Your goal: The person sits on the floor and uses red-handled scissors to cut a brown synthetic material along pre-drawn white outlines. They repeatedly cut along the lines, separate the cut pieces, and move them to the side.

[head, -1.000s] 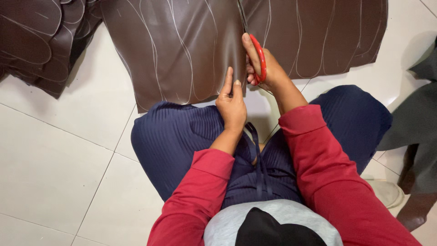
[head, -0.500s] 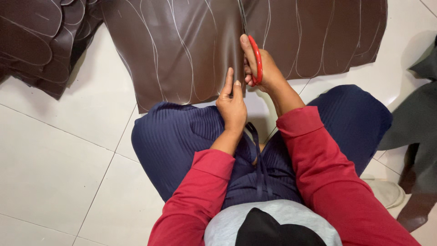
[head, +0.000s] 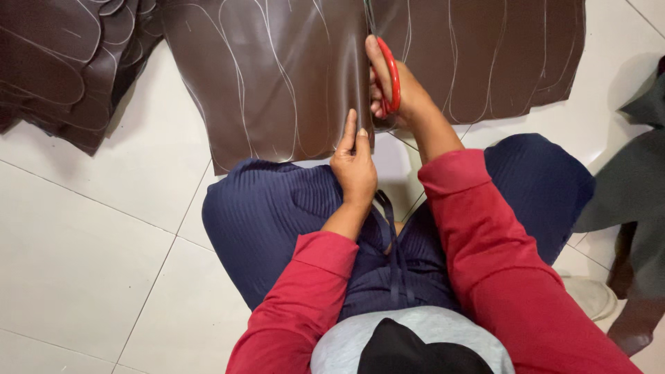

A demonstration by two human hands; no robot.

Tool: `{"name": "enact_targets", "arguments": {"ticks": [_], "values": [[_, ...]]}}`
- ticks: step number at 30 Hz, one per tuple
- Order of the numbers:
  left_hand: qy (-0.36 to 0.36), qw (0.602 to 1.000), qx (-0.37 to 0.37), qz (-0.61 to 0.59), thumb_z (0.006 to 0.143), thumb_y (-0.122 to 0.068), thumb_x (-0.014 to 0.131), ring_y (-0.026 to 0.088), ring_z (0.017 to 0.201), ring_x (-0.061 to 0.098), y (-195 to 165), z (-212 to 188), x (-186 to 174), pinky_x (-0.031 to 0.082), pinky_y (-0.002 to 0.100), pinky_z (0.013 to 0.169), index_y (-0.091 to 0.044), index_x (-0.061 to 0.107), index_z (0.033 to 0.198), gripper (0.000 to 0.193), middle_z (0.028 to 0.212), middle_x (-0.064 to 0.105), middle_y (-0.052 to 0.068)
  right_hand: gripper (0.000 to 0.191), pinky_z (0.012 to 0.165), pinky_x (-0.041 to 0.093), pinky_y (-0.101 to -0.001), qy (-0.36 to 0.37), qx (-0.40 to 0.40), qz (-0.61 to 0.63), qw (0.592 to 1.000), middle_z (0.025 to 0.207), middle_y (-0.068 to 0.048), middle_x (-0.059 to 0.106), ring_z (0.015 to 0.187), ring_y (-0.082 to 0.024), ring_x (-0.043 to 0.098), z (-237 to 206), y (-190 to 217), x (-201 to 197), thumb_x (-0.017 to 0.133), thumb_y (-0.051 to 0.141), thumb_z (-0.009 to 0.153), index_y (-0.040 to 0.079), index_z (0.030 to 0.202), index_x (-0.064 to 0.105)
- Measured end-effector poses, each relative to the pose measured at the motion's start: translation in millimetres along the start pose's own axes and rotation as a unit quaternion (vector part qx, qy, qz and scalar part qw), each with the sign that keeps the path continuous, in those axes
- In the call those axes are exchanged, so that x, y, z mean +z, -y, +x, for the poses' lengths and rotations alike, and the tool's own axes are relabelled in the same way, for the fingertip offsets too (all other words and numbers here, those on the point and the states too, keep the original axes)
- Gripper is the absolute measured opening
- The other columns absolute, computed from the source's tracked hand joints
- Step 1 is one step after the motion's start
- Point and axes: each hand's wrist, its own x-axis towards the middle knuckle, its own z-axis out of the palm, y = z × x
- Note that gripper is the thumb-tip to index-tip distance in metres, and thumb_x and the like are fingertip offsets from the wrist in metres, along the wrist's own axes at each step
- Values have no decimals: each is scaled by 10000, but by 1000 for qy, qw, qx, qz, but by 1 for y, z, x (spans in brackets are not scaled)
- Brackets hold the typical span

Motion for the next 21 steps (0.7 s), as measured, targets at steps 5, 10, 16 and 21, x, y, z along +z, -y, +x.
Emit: {"name": "enact_targets", "arguments": {"ticks": [5,10,16,21], "values": [[2,999,1,51,1033,-33,614,47,819,474,-5,-3,0,419,218,720,-81,621,1476,446,1017,623,-25,794,400,376,-297,24,-82,-67,994,552,-4,506,445,-143,491,10,16,-7,385,879,812,138,913,652],[8,999,-27,36,1020,-48,612,39,730,449,-9,-4,3,422,212,661,-88,621,1471,453,949,645,-33,708,500,469,-267,54,-113,-11,992,765,64,688,617,-78,598,20,18,-10,448,906,873,280,1135,648],[13,999,34,-6,1032,-27,589,-3,909,592,-5,-2,6,507,182,809,-74,598,1447,418,1153,709,-66,715,404,416,-261,-9,-36,-36,999,566,40,451,436,-92,483,24,15,-16,466,881,829,172,738,485],[-7,999,-14,44,1021,-34,621,27,674,375,-2,-4,5,350,199,595,-101,634,1473,457,827,506,-57,692,386,417,-246,1,-41,-49,998,552,40,452,424,-98,503,21,28,-18,486,860,829,174,740,487]]}}
